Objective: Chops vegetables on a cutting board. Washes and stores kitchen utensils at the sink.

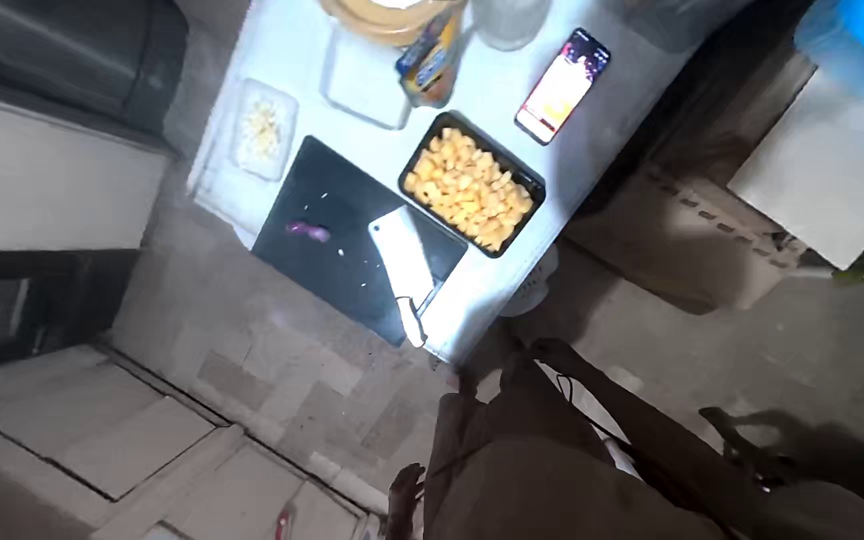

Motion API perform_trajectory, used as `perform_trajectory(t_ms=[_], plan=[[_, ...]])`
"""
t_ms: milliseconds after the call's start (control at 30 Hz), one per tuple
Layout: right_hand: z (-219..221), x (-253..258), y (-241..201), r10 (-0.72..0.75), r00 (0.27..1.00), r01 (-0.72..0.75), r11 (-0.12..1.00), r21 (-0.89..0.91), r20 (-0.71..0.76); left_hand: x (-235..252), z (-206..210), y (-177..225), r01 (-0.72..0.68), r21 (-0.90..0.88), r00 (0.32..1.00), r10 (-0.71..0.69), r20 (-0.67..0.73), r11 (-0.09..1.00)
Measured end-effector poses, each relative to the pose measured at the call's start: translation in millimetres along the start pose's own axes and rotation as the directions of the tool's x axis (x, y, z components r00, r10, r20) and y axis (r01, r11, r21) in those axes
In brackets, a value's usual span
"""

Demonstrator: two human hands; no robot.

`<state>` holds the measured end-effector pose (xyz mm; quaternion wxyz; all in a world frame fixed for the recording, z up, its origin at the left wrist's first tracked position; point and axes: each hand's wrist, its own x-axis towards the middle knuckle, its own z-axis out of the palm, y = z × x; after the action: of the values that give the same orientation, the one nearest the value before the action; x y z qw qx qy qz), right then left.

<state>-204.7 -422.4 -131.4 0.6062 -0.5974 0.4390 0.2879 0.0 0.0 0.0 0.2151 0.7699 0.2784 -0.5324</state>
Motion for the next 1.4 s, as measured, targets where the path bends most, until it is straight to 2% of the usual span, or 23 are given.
perform_trajectory(t_ms=[100,200,333,467,533,600,700,767,833,867,933,1033,1100,1133,1167,1233,1300,1400], plan=[[19.3,-21.4,-34.1,-0.010,0.998,0.017,0.992,0.123,-0.054,23.2,-14.5,-37.8,-0.039,-0.041,0.997,0.041,0.062,0.998],[59.6,-43.1,-76.5,-0.071,0.994,0.091,0.964,0.249,-0.087,51.2,-34.6,-73.0,-0.064,-0.102,0.991,0.075,0.111,0.993],[120.8,-72.0,-157.5,-0.247,0.968,0.240,0.963,0.123,0.046,79.7,-74.5,-117.8,-0.129,-0.274,0.983,0.158,0.090,0.953],[171.6,-72.3,-244.1,-0.398,0.910,0.409,0.907,-0.097,0.119,77.6,-120.3,-167.8,-0.176,-0.423,0.983,0.183,-0.025,0.889],[187.9,-60.2,-274.5,-0.472,0.881,0.458,0.849,-0.264,0.010,75.3,-135.6,-191.8,-0.179,-0.464,0.984,0.163,-0.074,0.868],[196.3,-46.7,-291.5,-0.542,0.814,0.438,0.809,-0.392,-0.210,77.5,-145.2,-207.1,-0.166,-0.505,0.986,0.135,-0.099,0.847],[187.2,-32.4,-305.2,-0.526,0.673,0.354,0.846,-0.399,-0.520,89.5,-150.7,-203.0,-0.198,-0.520,0.980,0.165,-0.110,0.831],[174.7,-17.2,-311.8,-0.453,0.640,0.285,0.890,-0.356,-0.620,99.4,-156.6,-170.3,-0.273,-0.458,0.962,0.248,-0.115,0.846],[165.4,-4.0,-312.0,-0.423,0.636,0.201,0.898,-0.391,-0.645,106.5,-162.8,-111.8,-0.396,-0.339,0.918,0.384,-0.104,0.853],[162.2,2.3,-310.6,-0.425,0.632,0.174,0.893,-0.416,-0.648,107.6,-166.3,-74.7,-0.485,-0.256,0.873,0.478,-0.092,0.836],[158.0,13.0,-310.6,-0.400,0.636,0.144,0.902,-0.407,-0.660,104.6,-174.3,10.8,-0.676,-0.035,0.737,0.675,-0.042,0.736],[148.3,28.5,-302.9,-0.319,0.642,0.124,0.940,-0.317,-0.697,82.2,-171.5,147.8,-0.848,0.228,0.507,0.858,0.086,0.478],[143.2,28.2,-310.5,-0.240,0.683,0.077,0.963,-0.259,-0.690,59.0,-162.0,232.4,-0.877,0.345,0.404,0.902,0.155,0.333],[142.2,25.8,-315.6,-0.194,0.708,0.051,0.973,-0.225,-0.679,49.1,-155.1,269.0,-0.872,0.401,0.377,0.909,0.179,0.283],[141.3,23.7,-317.1,-0.155,0.729,0.022,0.979,-0.203,-0.667,42.1,-145.3,301.2,-0.859,0.456,0.350,0.917,0.191,0.233],[134.6,20.4,-321.5,-0.101,0.756,-0.021,0.984,-0.177,-0.647,34.2,-121.5,362.7,-0.839,0.535,0.242,0.950,0.199,0.102],[130.5,15.7,-325.7,-0.062,0.760,-0.029,0.991,-0.130,-0.646,27.3,-101.3,417.8,-0.821,0.570,0.195,0.953,0.231,0.030],[130.6,3.8,-320.9,-0.048,0.736,0.006,0.998,-0.065,-0.675,37.7,-76.0,472.2,-0.820,0.570,0.132,0.950,0.283,-0.056]])
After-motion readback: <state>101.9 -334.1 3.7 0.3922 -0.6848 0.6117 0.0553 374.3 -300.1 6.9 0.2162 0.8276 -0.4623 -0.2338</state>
